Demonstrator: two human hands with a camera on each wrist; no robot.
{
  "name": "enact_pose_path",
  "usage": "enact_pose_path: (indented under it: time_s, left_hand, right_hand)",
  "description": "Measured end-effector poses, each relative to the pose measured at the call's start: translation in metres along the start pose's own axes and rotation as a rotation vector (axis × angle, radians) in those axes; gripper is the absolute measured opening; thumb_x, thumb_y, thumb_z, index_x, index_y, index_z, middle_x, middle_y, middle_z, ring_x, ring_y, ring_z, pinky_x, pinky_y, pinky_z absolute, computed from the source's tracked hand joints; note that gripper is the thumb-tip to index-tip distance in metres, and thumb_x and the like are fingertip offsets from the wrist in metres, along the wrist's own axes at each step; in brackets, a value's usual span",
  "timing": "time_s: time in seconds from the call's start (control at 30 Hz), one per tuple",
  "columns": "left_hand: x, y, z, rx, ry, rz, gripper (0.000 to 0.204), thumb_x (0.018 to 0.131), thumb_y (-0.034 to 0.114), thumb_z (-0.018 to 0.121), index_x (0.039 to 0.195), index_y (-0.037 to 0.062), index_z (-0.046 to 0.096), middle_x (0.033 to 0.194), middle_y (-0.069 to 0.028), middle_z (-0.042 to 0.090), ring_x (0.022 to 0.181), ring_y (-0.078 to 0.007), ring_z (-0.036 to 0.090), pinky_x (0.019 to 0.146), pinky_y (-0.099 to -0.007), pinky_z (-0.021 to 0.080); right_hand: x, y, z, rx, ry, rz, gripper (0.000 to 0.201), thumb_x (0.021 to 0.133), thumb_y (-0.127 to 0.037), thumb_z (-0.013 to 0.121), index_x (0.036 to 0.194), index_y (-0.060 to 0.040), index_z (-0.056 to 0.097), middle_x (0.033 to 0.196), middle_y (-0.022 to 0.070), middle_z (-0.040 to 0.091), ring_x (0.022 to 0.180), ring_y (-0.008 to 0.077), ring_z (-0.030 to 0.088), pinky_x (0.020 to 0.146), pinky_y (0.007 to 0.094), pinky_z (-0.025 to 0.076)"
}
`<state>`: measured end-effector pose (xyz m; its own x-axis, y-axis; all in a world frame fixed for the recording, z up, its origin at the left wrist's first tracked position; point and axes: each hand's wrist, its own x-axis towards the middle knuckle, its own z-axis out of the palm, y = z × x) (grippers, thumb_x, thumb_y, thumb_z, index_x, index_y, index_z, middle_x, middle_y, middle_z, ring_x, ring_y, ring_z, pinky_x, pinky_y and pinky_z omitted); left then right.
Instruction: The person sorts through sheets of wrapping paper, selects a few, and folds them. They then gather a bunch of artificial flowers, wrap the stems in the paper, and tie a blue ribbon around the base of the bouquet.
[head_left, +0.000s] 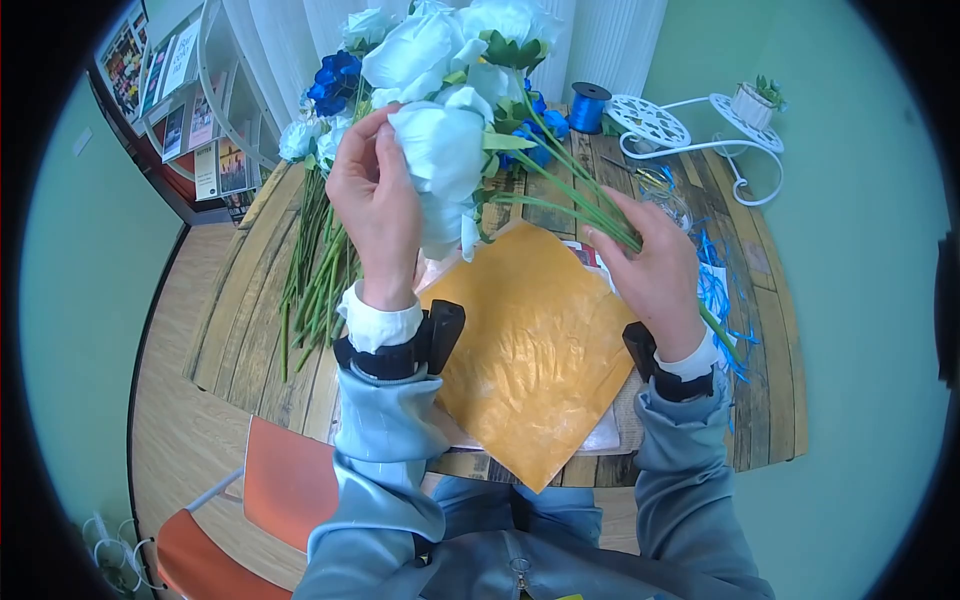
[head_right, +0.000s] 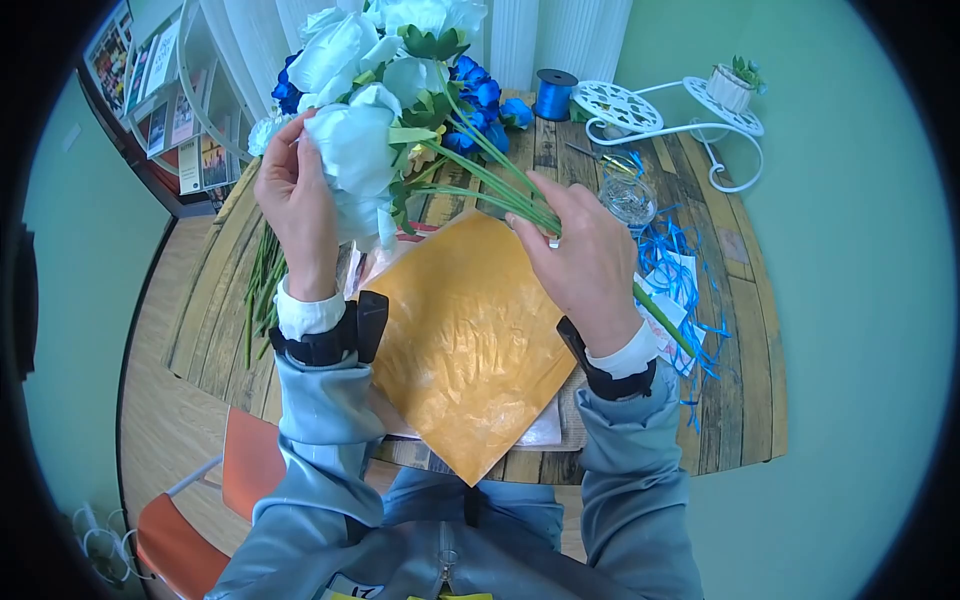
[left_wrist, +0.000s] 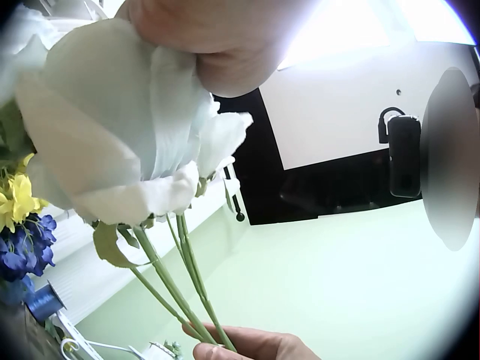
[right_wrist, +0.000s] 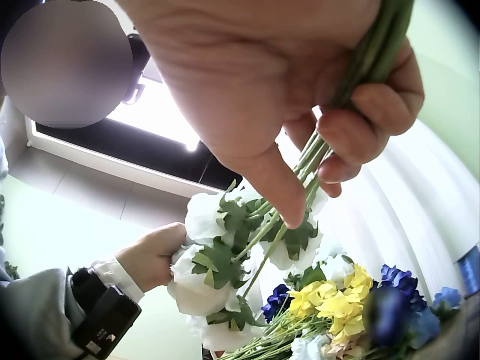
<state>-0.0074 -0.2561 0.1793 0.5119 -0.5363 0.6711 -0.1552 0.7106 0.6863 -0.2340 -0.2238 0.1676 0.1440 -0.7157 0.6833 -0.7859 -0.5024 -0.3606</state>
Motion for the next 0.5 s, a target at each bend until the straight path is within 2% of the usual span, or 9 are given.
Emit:
enact_pose_path:
  time_s: [0.1, 0.17, 0.2, 0.27, 0.3, 0.37, 0.4, 0.43, 0.5]
  left_hand:
    - [0.001, 0.009, 0.000, -0.072, 0.011, -0.041, 0.025, 0.094, 0.017, 0.050, 0.104, -0.0041, 0.060, 0.089, -0.0042, 0.061, 0.079, -0.0061, 0.052, 0.069, -0.0201, 0.040]
    - [0.001, 0.015, -0.004, 0.095, -0.048, -0.120, 0.031, 0.094, 0.024, 0.050, 0.107, -0.0039, 0.057, 0.092, -0.0074, 0.059, 0.087, -0.0118, 0.053, 0.078, -0.0261, 0.041]
    - [0.000, 0.017, -0.004, 0.095, -0.049, -0.120, 0.031, 0.094, 0.024, 0.050, 0.107, -0.0039, 0.057, 0.092, -0.0074, 0.059, 0.087, -0.0118, 0.053, 0.078, -0.0261, 0.041]
    - [-0.004, 0.023, 0.001, 0.312, -0.073, 0.023, 0.051, 0.086, 0.033, 0.063, 0.117, -0.0048, 0.049, 0.097, -0.0139, 0.056, 0.092, -0.0222, 0.053, 0.084, -0.0334, 0.041]
    - [-0.008, 0.025, 0.005, 0.312, -0.073, 0.024, 0.051, 0.086, 0.033, 0.063, 0.117, -0.0048, 0.049, 0.097, -0.0139, 0.056, 0.092, -0.0222, 0.053, 0.084, -0.0334, 0.041]
    - [-0.015, 0.030, 0.012, 0.405, -0.097, 0.175, 0.081, 0.072, 0.040, 0.075, 0.126, -0.0062, 0.037, 0.106, -0.0221, 0.052, 0.097, -0.0318, 0.051, 0.086, -0.0391, 0.040]
    - [-0.015, 0.025, 0.015, 0.409, -0.104, 0.162, 0.100, 0.062, 0.042, 0.082, 0.130, -0.0068, 0.029, 0.112, -0.0262, 0.049, 0.100, -0.0367, 0.050, 0.087, -0.0424, 0.040]
    - [-0.017, 0.026, 0.017, 0.410, -0.101, 0.162, 0.100, 0.062, 0.042, 0.082, 0.130, -0.0068, 0.029, 0.112, -0.0262, 0.049, 0.100, -0.0367, 0.050, 0.087, -0.0424, 0.040]
    - [-0.022, 0.027, 0.020, 0.627, -0.088, 0.206, 0.100, 0.063, 0.040, 0.081, 0.131, -0.0064, 0.026, 0.113, -0.0277, 0.048, 0.104, -0.0393, 0.048, 0.089, -0.0441, 0.039]
  right_hand:
    - [0.000, 0.003, 0.001, 0.027, -0.012, 0.022, 0.032, 0.078, -0.024, 0.067, 0.106, -0.0092, 0.064, 0.079, 0.0111, 0.059, 0.068, 0.0307, 0.059, 0.059, 0.0387, 0.046]
    - [0.000, 0.004, 0.002, 0.051, 0.009, 0.014, 0.030, 0.080, -0.023, 0.066, 0.106, -0.0085, 0.063, 0.080, 0.0117, 0.059, 0.068, 0.0312, 0.059, 0.059, 0.0390, 0.046]
    - [0.000, 0.002, 0.001, 0.074, -0.002, 0.045, 0.028, 0.080, -0.020, 0.066, 0.103, -0.0045, 0.062, 0.082, 0.0130, 0.059, 0.072, 0.0311, 0.059, 0.062, 0.0372, 0.045]
    - [0.000, 0.004, 0.002, 0.097, -0.012, 0.074, 0.027, 0.080, -0.017, 0.066, 0.101, -0.0005, 0.061, 0.085, 0.0143, 0.059, 0.076, 0.0310, 0.058, 0.066, 0.0354, 0.045]
    - [0.000, 0.008, 0.004, 0.090, 0.008, 0.030, 0.025, 0.082, -0.018, 0.064, 0.102, -0.0028, 0.061, 0.085, 0.0141, 0.059, 0.074, 0.0317, 0.059, 0.063, 0.0375, 0.045]
    - [0.001, 0.009, 0.005, 0.084, 0.030, -0.018, 0.024, 0.083, -0.019, 0.062, 0.102, -0.0052, 0.061, 0.084, 0.0140, 0.058, 0.072, 0.0324, 0.059, 0.060, 0.0396, 0.046]
    - [0.001, 0.008, 0.004, 0.081, 0.023, -0.013, 0.023, 0.084, -0.018, 0.061, 0.102, -0.0051, 0.059, 0.085, 0.0144, 0.058, 0.073, 0.0328, 0.059, 0.062, 0.0398, 0.045]
    - [0.000, 0.007, 0.004, 0.079, 0.014, -0.009, 0.022, 0.084, -0.017, 0.060, 0.102, -0.0049, 0.058, 0.086, 0.0149, 0.057, 0.075, 0.0333, 0.059, 0.063, 0.0400, 0.045]
    - [-0.002, 0.003, 0.006, 0.122, -0.016, 0.007, 0.021, 0.085, -0.016, 0.059, 0.103, -0.0045, 0.057, 0.087, 0.0150, 0.057, 0.077, 0.0339, 0.059, 0.065, 0.0406, 0.045]
